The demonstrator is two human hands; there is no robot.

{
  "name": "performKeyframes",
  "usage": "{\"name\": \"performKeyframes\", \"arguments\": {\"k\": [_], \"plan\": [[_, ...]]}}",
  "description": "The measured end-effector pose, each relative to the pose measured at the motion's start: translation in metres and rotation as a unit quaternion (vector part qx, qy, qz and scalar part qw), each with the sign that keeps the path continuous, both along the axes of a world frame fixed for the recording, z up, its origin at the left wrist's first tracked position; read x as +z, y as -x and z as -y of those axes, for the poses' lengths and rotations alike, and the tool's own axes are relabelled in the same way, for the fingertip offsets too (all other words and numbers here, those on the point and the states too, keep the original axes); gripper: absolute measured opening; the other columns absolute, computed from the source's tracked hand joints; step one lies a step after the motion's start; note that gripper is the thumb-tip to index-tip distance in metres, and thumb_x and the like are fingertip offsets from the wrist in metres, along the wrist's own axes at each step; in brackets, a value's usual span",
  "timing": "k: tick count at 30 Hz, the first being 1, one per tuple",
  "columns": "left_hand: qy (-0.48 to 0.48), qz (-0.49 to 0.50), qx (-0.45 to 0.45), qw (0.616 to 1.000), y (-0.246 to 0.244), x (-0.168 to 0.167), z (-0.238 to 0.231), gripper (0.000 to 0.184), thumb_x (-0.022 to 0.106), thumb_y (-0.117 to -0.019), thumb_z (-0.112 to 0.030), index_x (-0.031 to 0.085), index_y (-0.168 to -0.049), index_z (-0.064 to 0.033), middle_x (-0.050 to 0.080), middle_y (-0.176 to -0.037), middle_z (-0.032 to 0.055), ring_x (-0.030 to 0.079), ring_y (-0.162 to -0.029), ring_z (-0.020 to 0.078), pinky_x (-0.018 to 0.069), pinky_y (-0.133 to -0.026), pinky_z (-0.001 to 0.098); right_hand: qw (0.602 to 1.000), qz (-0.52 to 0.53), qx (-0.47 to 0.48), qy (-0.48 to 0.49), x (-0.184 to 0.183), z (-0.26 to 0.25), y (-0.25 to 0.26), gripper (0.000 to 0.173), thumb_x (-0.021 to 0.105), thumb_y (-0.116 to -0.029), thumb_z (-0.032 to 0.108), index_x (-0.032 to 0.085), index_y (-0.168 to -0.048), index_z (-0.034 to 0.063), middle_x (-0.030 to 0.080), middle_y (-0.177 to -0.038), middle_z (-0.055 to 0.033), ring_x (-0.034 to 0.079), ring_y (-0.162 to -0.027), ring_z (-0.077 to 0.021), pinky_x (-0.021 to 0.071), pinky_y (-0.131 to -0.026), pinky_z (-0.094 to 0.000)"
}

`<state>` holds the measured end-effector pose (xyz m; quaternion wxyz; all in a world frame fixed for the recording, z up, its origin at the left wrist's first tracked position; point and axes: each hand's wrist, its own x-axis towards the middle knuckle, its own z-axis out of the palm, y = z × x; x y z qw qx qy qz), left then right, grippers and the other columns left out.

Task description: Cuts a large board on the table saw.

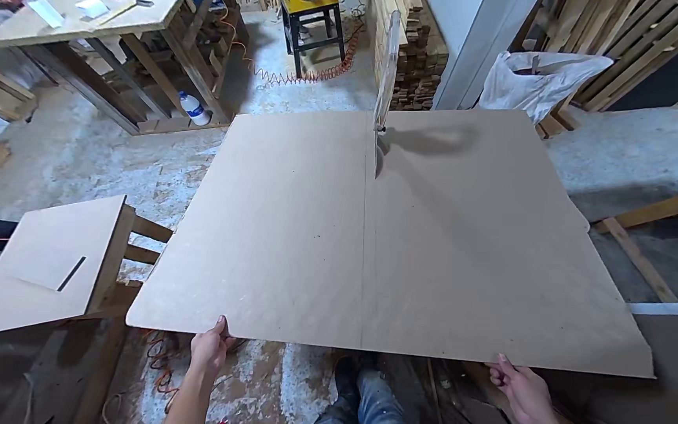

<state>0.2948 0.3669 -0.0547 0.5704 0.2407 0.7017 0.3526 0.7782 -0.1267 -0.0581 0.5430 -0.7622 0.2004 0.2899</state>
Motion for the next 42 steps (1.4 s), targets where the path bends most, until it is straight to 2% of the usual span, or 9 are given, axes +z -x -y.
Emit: {"name": "performKeyframes", "arguments": {"k": [5,11,22,28,32,38,42], "plan": [[-0.005,-0.003,0.008,1.000,-0.016,-0.010,-0.019,0.043,0.064,-0.1020,-0.016,0.046,-0.137,0.0004,0.068,-0.108,0.0206,0.072,-0.082,0.0272,0.0626,-0.065,0.0452,1.000,-0.011,0.009,0.002,-0.008,-0.016,-0.020,0.025,0.058,-0.1068,0.021,0.059,-0.109,-0.0043,0.073,-0.079,-0.0131,0.066,-0.058,-0.0168,0.0566,-0.055,-0.0313],[-0.001,-0.005,0.012,1.000,-0.044,-0.021,-0.043,0.043,0.065,-0.1013,-0.016,0.046,-0.137,0.0003,0.067,-0.109,0.0195,0.071,-0.083,0.0257,0.0621,-0.067,0.0432,1.000,-0.009,0.014,-0.003,-0.010,-0.043,-0.050,0.025,0.058,-0.1068,0.020,0.060,-0.108,-0.0048,0.074,-0.080,-0.0137,0.066,-0.058,-0.0168,0.0560,-0.055,-0.0304],[0.005,-0.008,0.018,1.000,-0.088,-0.022,-0.095,0.045,0.064,-0.1015,-0.015,0.045,-0.139,0.0004,0.066,-0.114,0.0210,0.072,-0.089,0.0281,0.0626,-0.071,0.0459,0.999,-0.022,0.024,0.012,-0.012,-0.092,-0.091,0.027,0.060,-0.1057,0.022,0.062,-0.108,-0.0046,0.074,-0.082,-0.0137,0.066,-0.058,-0.0168,0.0550,-0.053,-0.0293],[0.024,-0.019,0.015,0.999,-0.108,-0.031,-0.118,0.044,0.064,-0.1017,-0.017,0.045,-0.137,0.0007,0.065,-0.112,0.0193,0.070,-0.087,0.0251,0.0614,-0.071,0.0431,0.999,-0.025,0.009,0.024,-0.015,-0.117,-0.109,0.026,0.061,-0.1053,0.022,0.062,-0.107,-0.0045,0.074,-0.080,-0.0131,0.065,-0.057,-0.0162,0.0551,-0.052,-0.0292],[0.019,-0.012,0.016,1.000,-0.125,-0.025,-0.133,0.044,0.064,-0.1018,-0.017,0.045,-0.138,0.0008,0.067,-0.108,0.0199,0.071,-0.082,0.0259,0.0625,-0.067,0.0437,0.999,-0.029,0.013,0.027,-0.014,-0.135,-0.127,0.027,0.058,-0.1066,0.022,0.060,-0.110,-0.0038,0.073,-0.082,-0.0124,0.065,-0.059,-0.0157,0.0553,-0.055,-0.0297],[0.020,-0.033,0.008,0.999,-0.149,-0.029,-0.167,0.044,0.067,-0.0997,-0.015,0.046,-0.135,0.0017,0.065,-0.109,0.0174,0.069,-0.085,0.0214,0.0607,-0.073,0.0390,0.999,-0.031,0.010,0.025,-0.016,-0.162,-0.153,0.026,0.060,-0.1058,0.020,0.061,-0.109,-0.0053,0.074,-0.081,-0.0134,0.066,-0.058,-0.0161,0.0556,-0.053,-0.0298],[0.024,-0.044,0.003,0.999,-0.157,-0.037,-0.180,0.047,0.068,-0.0996,-0.016,0.046,-0.137,0.0035,0.064,-0.114,0.0193,0.068,-0.092,0.0232,0.0599,-0.079,0.0403,0.999,-0.033,0.004,0.030,-0.017,-0.175,-0.165,0.026,0.060,-0.1055,0.020,0.059,-0.110,-0.0052,0.074,-0.082,-0.0131,0.066,-0.059,-0.0160,0.0563,-0.055,-0.0298]]}}
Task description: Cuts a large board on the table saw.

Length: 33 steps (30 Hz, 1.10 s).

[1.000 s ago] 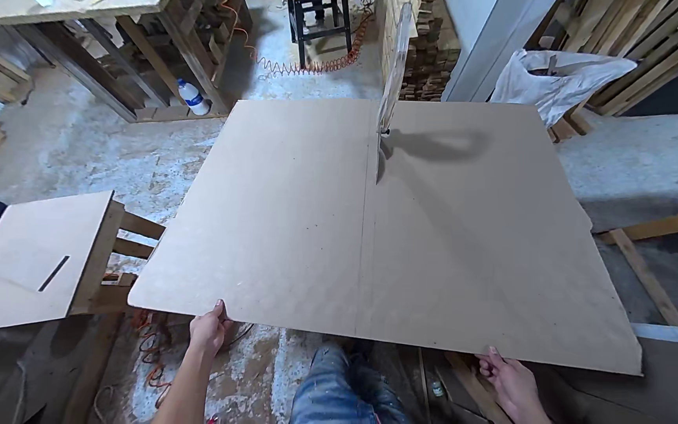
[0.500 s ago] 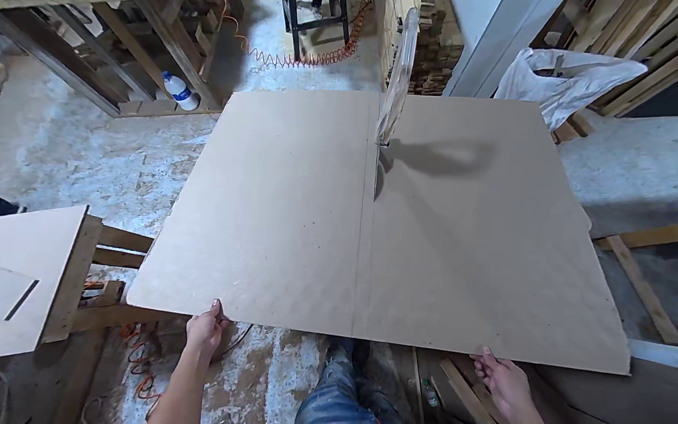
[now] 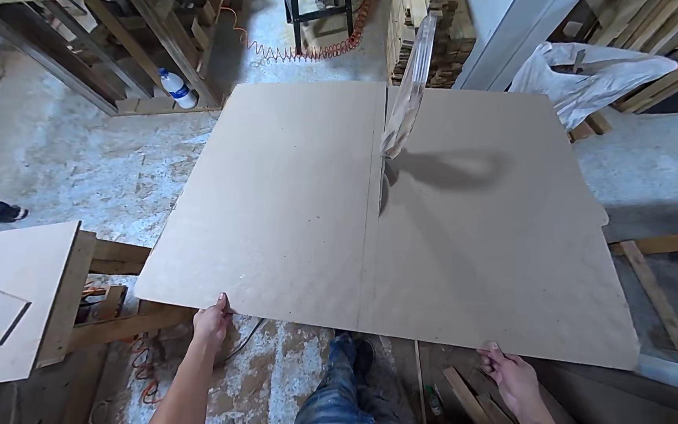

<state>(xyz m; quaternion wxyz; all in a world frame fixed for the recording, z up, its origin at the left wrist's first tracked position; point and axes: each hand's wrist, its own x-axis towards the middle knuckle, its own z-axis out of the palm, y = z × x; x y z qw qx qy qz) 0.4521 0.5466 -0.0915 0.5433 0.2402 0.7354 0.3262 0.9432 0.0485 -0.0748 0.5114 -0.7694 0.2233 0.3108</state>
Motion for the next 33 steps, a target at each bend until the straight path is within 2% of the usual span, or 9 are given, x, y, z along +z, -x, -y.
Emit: {"name": "performKeyframes", "arguments": {"k": [8,17,21,25,33], "plan": [[0.010,-0.019,-0.010,1.000,-0.017,-0.008,-0.025,0.049,0.069,-0.0994,-0.022,0.048,-0.135,0.0036,0.064,-0.113,0.0200,0.067,-0.092,0.0249,0.0595,-0.079,0.0435,1.000,0.006,-0.008,0.011,0.000,-0.023,-0.019,0.026,0.062,-0.1048,0.020,0.059,-0.110,-0.0051,0.074,-0.082,-0.0135,0.067,-0.059,-0.0164,0.0566,-0.055,-0.0297],[-0.013,0.008,-0.001,1.000,-0.043,-0.008,-0.043,0.047,0.067,-0.1000,-0.016,0.046,-0.138,0.0011,0.065,-0.117,0.0188,0.069,-0.096,0.0249,0.0605,-0.081,0.0446,1.000,0.026,0.001,0.013,0.007,-0.048,-0.044,0.024,0.061,-0.1051,0.019,0.058,-0.109,-0.0046,0.074,-0.081,-0.0127,0.067,-0.059,-0.0158,0.0565,-0.055,-0.0292],[-0.011,0.004,-0.008,1.000,-0.056,-0.003,-0.058,0.050,0.067,-0.1006,-0.020,0.045,-0.140,0.0004,0.065,-0.118,0.0190,0.069,-0.096,0.0249,0.0605,-0.080,0.0439,1.000,0.030,0.006,0.007,0.006,-0.061,-0.051,0.026,0.060,-0.1056,0.019,0.059,-0.109,-0.0059,0.074,-0.082,-0.0133,0.067,-0.060,-0.0161,0.0567,-0.056,-0.0298],[-0.004,0.005,0.000,1.000,-0.065,-0.006,-0.070,0.050,0.067,-0.1009,-0.019,0.045,-0.141,-0.0001,0.065,-0.119,0.0195,0.069,-0.098,0.0254,0.0598,-0.082,0.0436,0.999,0.026,0.004,0.021,0.002,-0.071,-0.059,0.027,0.061,-0.1053,0.021,0.060,-0.109,-0.0059,0.074,-0.082,-0.0130,0.067,-0.059,-0.0161,0.0567,-0.056,-0.0298],[-0.010,0.031,0.007,0.999,-0.082,-0.007,-0.088,0.050,0.068,-0.0998,-0.019,0.044,-0.141,-0.0026,0.064,-0.116,0.0182,0.068,-0.096,0.0250,0.0602,-0.079,0.0445,0.999,0.034,0.001,0.019,0.002,-0.092,-0.080,0.026,0.060,-0.1059,0.020,0.060,-0.110,-0.0060,0.074,-0.082,-0.0129,0.066,-0.059,-0.0154,0.0555,-0.055,-0.0287]]}}
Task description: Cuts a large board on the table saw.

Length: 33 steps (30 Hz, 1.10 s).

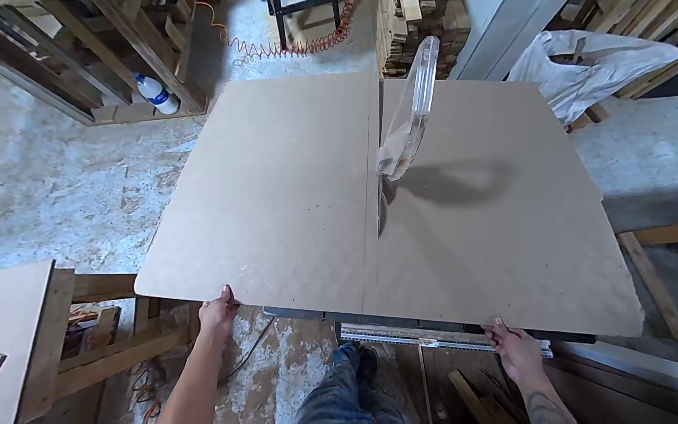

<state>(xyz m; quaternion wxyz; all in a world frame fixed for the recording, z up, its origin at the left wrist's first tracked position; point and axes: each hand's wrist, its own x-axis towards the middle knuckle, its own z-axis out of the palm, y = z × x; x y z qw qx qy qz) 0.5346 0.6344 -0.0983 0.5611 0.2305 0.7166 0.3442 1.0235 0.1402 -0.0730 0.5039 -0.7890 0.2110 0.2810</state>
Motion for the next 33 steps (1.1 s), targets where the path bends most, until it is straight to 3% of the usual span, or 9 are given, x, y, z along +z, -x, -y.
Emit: {"name": "performKeyframes", "arguments": {"k": [8,17,24,33], "plan": [[-0.008,0.031,0.006,0.999,-0.031,-0.007,-0.023,0.049,0.064,-0.1017,-0.018,0.042,-0.144,-0.0042,0.062,-0.125,0.0166,0.067,-0.104,0.0247,0.0591,-0.086,0.0450,1.000,0.005,-0.006,0.015,-0.004,-0.037,-0.037,0.027,0.062,-0.1049,0.021,0.059,-0.110,-0.0058,0.074,-0.079,-0.0118,0.067,-0.058,-0.0154,0.0563,-0.054,-0.0291],[-0.004,0.012,-0.004,1.000,-0.064,0.001,-0.056,0.044,0.062,-0.1031,-0.019,0.044,-0.139,-0.0036,0.062,-0.109,0.0132,0.065,-0.085,0.0181,0.0587,-0.073,0.0358,1.000,0.010,0.012,0.012,0.000,-0.068,-0.058,0.028,0.059,-0.1062,0.022,0.059,-0.108,-0.0059,0.074,-0.080,-0.0112,0.068,-0.059,-0.0146,0.0566,-0.055,-0.0286],[-0.017,0.020,-0.007,1.000,-0.095,0.005,-0.086,0.046,0.062,-0.1032,-0.019,0.041,-0.143,-0.0053,0.061,-0.113,0.0133,0.066,-0.090,0.0189,0.0587,-0.077,0.0374,1.000,0.022,0.004,0.005,0.001,-0.103,-0.089,0.026,0.059,-0.1065,0.021,0.058,-0.110,-0.0049,0.074,-0.081,-0.0108,0.067,-0.060,-0.0140,0.0571,-0.056,-0.0282],[-0.009,0.056,0.009,0.998,-0.122,0.001,-0.119,0.050,0.060,-0.1043,-0.019,0.038,-0.147,-0.0077,0.059,-0.126,0.0141,0.065,-0.105,0.0219,0.0581,-0.087,0.0402,1.000,0.023,-0.004,0.003,-0.003,-0.137,-0.119,0.027,0.059,-0.1064,0.022,0.057,-0.111,-0.0045,0.072,-0.081,-0.0110,0.066,-0.059,-0.0138,0.0554,-0.054,-0.0277]]}}
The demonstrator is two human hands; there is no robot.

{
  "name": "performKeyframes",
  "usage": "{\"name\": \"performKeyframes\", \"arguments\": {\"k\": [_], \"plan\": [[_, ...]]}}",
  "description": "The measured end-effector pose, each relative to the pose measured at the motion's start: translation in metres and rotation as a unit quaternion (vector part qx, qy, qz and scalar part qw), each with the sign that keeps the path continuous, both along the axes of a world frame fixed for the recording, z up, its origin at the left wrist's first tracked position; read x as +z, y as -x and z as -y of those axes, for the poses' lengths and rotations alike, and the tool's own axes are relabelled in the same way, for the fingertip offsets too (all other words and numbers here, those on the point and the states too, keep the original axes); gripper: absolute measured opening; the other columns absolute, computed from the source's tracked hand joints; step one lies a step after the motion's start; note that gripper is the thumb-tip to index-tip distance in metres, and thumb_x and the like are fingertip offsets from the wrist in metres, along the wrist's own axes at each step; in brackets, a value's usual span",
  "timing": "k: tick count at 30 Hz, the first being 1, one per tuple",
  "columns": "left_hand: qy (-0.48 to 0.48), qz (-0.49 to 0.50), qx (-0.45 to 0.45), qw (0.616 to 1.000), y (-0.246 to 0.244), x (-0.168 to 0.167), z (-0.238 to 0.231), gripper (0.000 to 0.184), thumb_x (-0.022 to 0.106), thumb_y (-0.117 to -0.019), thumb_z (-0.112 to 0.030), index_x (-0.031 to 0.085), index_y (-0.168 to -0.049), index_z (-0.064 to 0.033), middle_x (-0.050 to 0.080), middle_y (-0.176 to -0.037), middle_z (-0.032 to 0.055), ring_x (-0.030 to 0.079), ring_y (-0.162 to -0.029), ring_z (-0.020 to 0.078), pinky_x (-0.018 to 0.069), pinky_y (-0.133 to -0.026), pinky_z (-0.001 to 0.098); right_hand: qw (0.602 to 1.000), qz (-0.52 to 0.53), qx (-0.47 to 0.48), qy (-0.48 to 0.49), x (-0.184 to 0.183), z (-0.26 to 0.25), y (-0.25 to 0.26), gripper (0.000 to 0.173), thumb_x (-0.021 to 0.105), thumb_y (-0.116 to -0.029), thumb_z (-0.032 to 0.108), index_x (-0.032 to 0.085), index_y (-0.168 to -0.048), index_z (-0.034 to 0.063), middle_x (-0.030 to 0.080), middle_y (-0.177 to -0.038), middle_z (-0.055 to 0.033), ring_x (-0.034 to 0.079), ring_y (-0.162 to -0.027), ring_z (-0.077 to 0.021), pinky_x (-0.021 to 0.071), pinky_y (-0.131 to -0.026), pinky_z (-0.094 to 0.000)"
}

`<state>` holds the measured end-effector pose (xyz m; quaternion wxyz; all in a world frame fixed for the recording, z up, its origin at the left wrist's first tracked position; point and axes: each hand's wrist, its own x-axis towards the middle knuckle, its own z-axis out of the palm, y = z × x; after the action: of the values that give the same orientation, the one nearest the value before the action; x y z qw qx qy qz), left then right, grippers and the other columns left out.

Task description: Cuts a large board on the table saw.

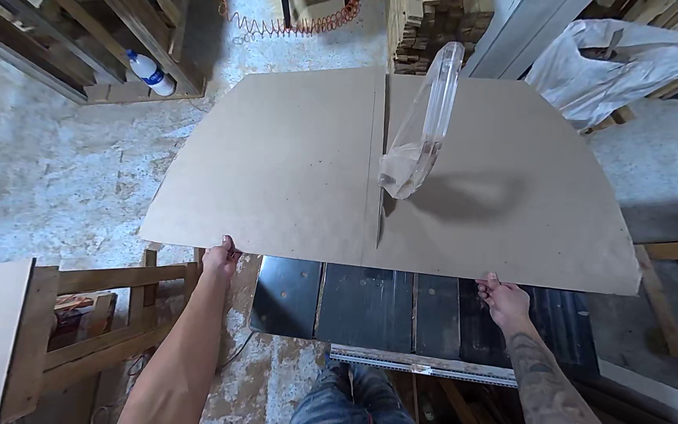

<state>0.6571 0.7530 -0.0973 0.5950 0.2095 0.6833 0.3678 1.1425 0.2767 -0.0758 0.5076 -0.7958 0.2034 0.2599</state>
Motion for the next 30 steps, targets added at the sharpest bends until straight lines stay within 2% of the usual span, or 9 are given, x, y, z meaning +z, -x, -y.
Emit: {"name": "performKeyframes", "arguments": {"k": [4,9,17,19,21,22,24,27,30], "plan": [[0.006,0.010,0.012,1.000,-0.008,-0.004,-0.011,0.051,0.060,-0.1044,-0.019,0.036,-0.149,-0.0092,0.057,-0.129,0.0141,0.064,-0.108,0.0227,0.0578,-0.089,0.0414,1.000,0.002,-0.002,0.006,-0.001,-0.009,-0.008,0.027,0.060,-0.1060,0.021,0.057,-0.112,-0.0049,0.072,-0.080,-0.0113,0.066,-0.059,-0.0146,0.0566,-0.055,-0.0283],[0.011,0.007,0.011,1.000,-0.013,-0.016,-0.023,0.046,0.059,-0.1045,-0.019,0.040,-0.144,-0.0075,0.058,-0.120,0.0130,0.064,-0.100,0.0207,0.0580,-0.085,0.0391,1.000,0.001,0.004,0.018,-0.002,-0.016,-0.015,0.027,0.061,-0.1056,0.021,0.058,-0.112,-0.0047,0.073,-0.080,-0.0114,0.067,-0.059,-0.0148,0.0569,-0.055,-0.0283],[-0.001,0.001,0.016,1.000,-0.024,-0.015,-0.031,0.040,0.059,-0.1042,-0.018,0.044,-0.139,-0.0057,0.057,-0.113,0.0113,0.061,-0.093,0.0186,0.0563,-0.082,0.0382,1.000,0.018,-0.006,0.013,0.003,-0.027,-0.024,0.027,0.062,-0.1048,0.022,0.057,-0.114,-0.0034,0.070,-0.082,-0.0106,0.067,-0.063,-0.0149,0.0559,-0.056,-0.0285],[-0.009,0.012,0.020,1.000,-0.032,-0.008,-0.038,0.037,0.060,-0.1038,-0.018,0.046,-0.135,-0.0040,0.057,-0.110,0.0109,0.061,-0.091,0.0182,0.0565,-0.081,0.0376,0.997,0.037,-0.034,-0.057,0.005,-0.033,-0.034,0.030,0.063,-0.1029,0.015,0.052,-0.125,-0.0031,0.068,-0.097,-0.0135,0.069,-0.077,-0.0175,0.0593,-0.068,-0.0327],[-0.027,0.027,0.005,0.999,-0.041,0.006,-0.048,0.039,0.061,-0.1025,-0.015,0.045,-0.136,-0.0042,0.057,-0.111,0.0105,0.061,-0.091,0.0178,0.0566,-0.082,0.0369,0.982,0.048,-0.073,-0.165,0.010,-0.044,-0.049,0.044,0.061,-0.1000,0.002,0.042,-0.139,-0.0023,0.060,-0.122,-0.0169,0.069,-0.101,-0.0223,0.0614,-0.087,-0.0390],[-0.039,0.034,-0.008,0.999,-0.043,0.015,-0.052,0.042,0.062,-0.1014,-0.012,0.044,-0.139,-0.0041,0.059,-0.114,0.0110,0.064,-0.094,0.0178,0.0578,-0.083,0.0372,0.976,0.054,-0.094,-0.189,0.015,-0.052,-0.056,0.046,0.059,-0.0984,-0.003,0.040,-0.141,-0.0024,0.058,-0.126,-0.0182,0.067,-0.104,-0.0241,0.0609,-0.089,-0.0407],[-0.049,0.033,-0.022,0.998,-0.046,0.030,-0.060,0.044,0.064,-0.0987,-0.007,0.044,-0.138,-0.0031,0.060,-0.114,0.0111,0.064,-0.092,0.0171,0.0585,-0.081,0.0369,0.974,0.055,-0.113,-0.186,0.028,-0.065,-0.068,0.048,0.058,-0.0965,-0.007,0.040,-0.141,-0.0019,0.056,-0.124,-0.0187,0.066,-0.101,-0.0240,0.0605,-0.086,-0.0407],[-0.038,0.018,-0.013,0.999,-0.047,0.039,-0.065,0.031,0.061,-0.0997,-0.006,0.049,-0.127,-0.0014,0.056,-0.103,0.0100,0.059,-0.084,0.0160,0.0559,-0.076,0.0348,0.974,0.055,-0.100,-0.195,0.041,-0.069,-0.074,0.050,0.059,-0.0972,-0.007,0.039,-0.143,-0.0011,0.056,-0.126,-0.0198,0.066,-0.102,-0.0247,0.0606,-0.086,-0.0412],[-0.049,0.023,-0.006,0.999,-0.050,0.039,-0.068,0.034,0.060,-0.1004,-0.004,0.047,-0.131,0.0011,0.056,-0.110,0.0133,0.059,-0.090,0.0186,0.0556,-0.080,0.0361,0.971,0.067,-0.088,-0.214,0.040,-0.068,-0.078,0.052,0.061,-0.0964,-0.006,0.038,-0.143,0.0002,0.055,-0.127,-0.0193,0.067,-0.101,-0.0247,0.0611,-0.083,-0.0410]]}}
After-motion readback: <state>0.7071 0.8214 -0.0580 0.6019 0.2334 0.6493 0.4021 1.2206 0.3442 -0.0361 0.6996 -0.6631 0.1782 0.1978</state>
